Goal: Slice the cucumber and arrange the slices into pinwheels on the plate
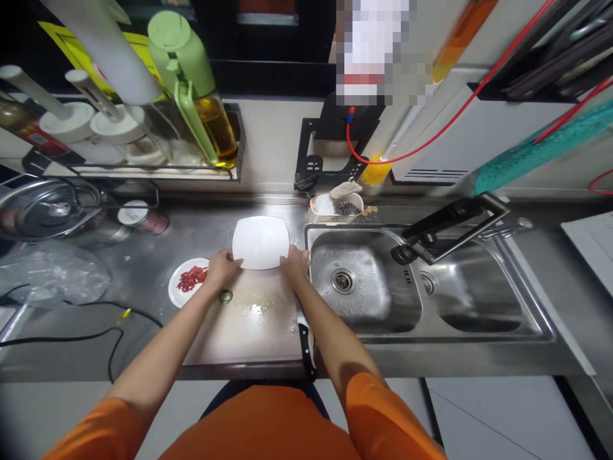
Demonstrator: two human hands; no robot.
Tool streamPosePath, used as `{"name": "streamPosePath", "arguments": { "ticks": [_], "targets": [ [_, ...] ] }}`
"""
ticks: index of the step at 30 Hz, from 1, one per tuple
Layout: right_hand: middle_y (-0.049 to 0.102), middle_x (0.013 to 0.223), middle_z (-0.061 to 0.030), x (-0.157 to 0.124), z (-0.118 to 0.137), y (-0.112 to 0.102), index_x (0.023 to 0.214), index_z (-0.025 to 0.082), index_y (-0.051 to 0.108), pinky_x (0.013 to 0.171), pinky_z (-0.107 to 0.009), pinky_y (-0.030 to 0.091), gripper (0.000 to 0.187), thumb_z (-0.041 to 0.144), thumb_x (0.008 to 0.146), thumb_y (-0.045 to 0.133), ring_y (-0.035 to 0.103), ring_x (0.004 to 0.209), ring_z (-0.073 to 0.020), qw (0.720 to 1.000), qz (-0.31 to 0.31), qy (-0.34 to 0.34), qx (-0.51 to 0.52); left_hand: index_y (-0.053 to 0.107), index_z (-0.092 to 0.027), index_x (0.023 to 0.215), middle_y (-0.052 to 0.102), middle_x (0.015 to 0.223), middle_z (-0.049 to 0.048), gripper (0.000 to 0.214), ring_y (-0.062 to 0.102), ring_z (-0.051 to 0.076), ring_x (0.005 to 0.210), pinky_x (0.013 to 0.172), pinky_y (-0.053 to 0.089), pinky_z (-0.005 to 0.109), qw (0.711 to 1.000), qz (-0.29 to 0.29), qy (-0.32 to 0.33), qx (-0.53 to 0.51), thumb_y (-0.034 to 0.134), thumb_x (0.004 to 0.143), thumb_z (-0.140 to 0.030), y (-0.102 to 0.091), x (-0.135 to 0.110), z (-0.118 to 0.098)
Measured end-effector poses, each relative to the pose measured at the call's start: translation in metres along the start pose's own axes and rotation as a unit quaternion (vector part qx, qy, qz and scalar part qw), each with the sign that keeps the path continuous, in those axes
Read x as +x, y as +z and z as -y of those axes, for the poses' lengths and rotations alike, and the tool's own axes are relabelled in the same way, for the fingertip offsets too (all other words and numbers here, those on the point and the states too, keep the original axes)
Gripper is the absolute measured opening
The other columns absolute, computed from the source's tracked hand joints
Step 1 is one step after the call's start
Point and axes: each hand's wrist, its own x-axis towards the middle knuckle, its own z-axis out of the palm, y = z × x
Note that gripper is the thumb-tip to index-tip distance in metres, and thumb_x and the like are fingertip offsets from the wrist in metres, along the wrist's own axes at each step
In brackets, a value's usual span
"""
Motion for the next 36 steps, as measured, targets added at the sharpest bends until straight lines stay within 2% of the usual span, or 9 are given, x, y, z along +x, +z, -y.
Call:
{"name": "streamPosePath", "arguments": {
  "ticks": [5,9,13,22,29,31,36],
  "targets": [
    [0.06,0.097,-0.0067,-0.055,-0.01,-0.012,0.107,0.02,0.054,0.082,-0.036,0.033,0.029,0.029,0.081,0.048,0.039,0.109,-0.0271,1.0,0.018,-0.002,-0.015,0.055,-0.018,0.079,0.062,0.076,0.0021,0.017,0.056,0.016,0.071,0.063,0.036,0.024,0.999,0.008,0.029,-0.01,0.061,0.075,-0.033,-0.004,-0.056,0.012],
    [0.06,0.102,-0.01,-0.102,-0.023,-0.01,0.11,0.019,0.054,0.08,-0.037,0.032,0.03,0.03,0.083,0.049,0.04,0.109,-0.0289,0.997,0.038,0.006,-0.061,0.053,-0.018,0.079,0.06,0.073,0.0019,0.016,0.055,0.015,0.067,0.061,0.034,0.024,0.999,0.034,0.025,-0.005,0.06,0.076,-0.032,0.007,-0.099,0.03],
    [0.061,0.104,-0.0113,-0.128,-0.035,0.001,0.114,0.019,0.053,0.081,-0.037,0.032,0.032,0.031,0.085,0.048,0.04,0.11,-0.0292,0.994,0.054,0.004,-0.098,0.052,-0.018,0.079,0.059,0.07,0.002,0.015,0.055,0.016,0.066,0.063,0.035,0.025,0.998,0.059,0.021,-0.001,0.06,0.076,-0.031,0.021,-0.123,0.045],
    [0.059,0.115,-0.0144,-0.141,-0.039,0.013,0.129,0.014,0.046,0.082,-0.038,0.034,0.046,0.031,0.086,0.047,0.039,0.112,-0.0298,0.987,0.065,0.004,-0.149,0.05,-0.019,0.075,0.059,0.071,0.0016,0.015,0.055,0.015,0.067,0.064,0.035,0.025,0.998,0.068,-0.001,0.005,0.059,0.078,-0.031,0.03,-0.138,0.053],
    [0.058,0.114,-0.0154,-0.142,-0.038,0.014,0.131,0.013,0.045,0.08,-0.038,0.035,0.047,0.031,0.087,0.045,0.039,0.111,-0.03,0.983,0.048,-0.002,-0.175,0.056,-0.017,0.085,0.062,0.079,0.0045,0.018,0.058,0.018,0.074,0.068,0.038,0.026,0.997,0.078,0.002,0.017,0.058,0.079,-0.034,0.027,-0.14,0.052],
    [0.057,0.115,-0.0162,-0.144,-0.037,0.013,0.132,0.013,0.044,0.078,-0.038,0.036,0.049,0.031,0.087,0.045,0.039,0.11,-0.0306,0.982,0.031,0.003,-0.184,0.057,-0.017,0.092,0.063,0.086,0.0063,0.023,0.059,0.019,0.08,0.072,0.04,0.027,0.998,0.059,0.021,0.022,0.058,0.08,-0.037,0.022,-0.139,0.057],
    [0.055,0.113,-0.0152,-0.15,-0.036,0.01,0.131,0.018,0.046,0.075,-0.038,0.037,0.047,0.031,0.086,0.047,0.039,0.108,-0.0308,0.982,0.002,-0.001,-0.19,0.058,-0.018,0.109,0.062,0.105,0.0099,0.028,0.059,0.022,0.093,0.08,0.042,0.029,0.996,-0.041,0.044,0.062,0.049,0.086,-0.032,0.002,-0.13,0.075]
  ]
}}
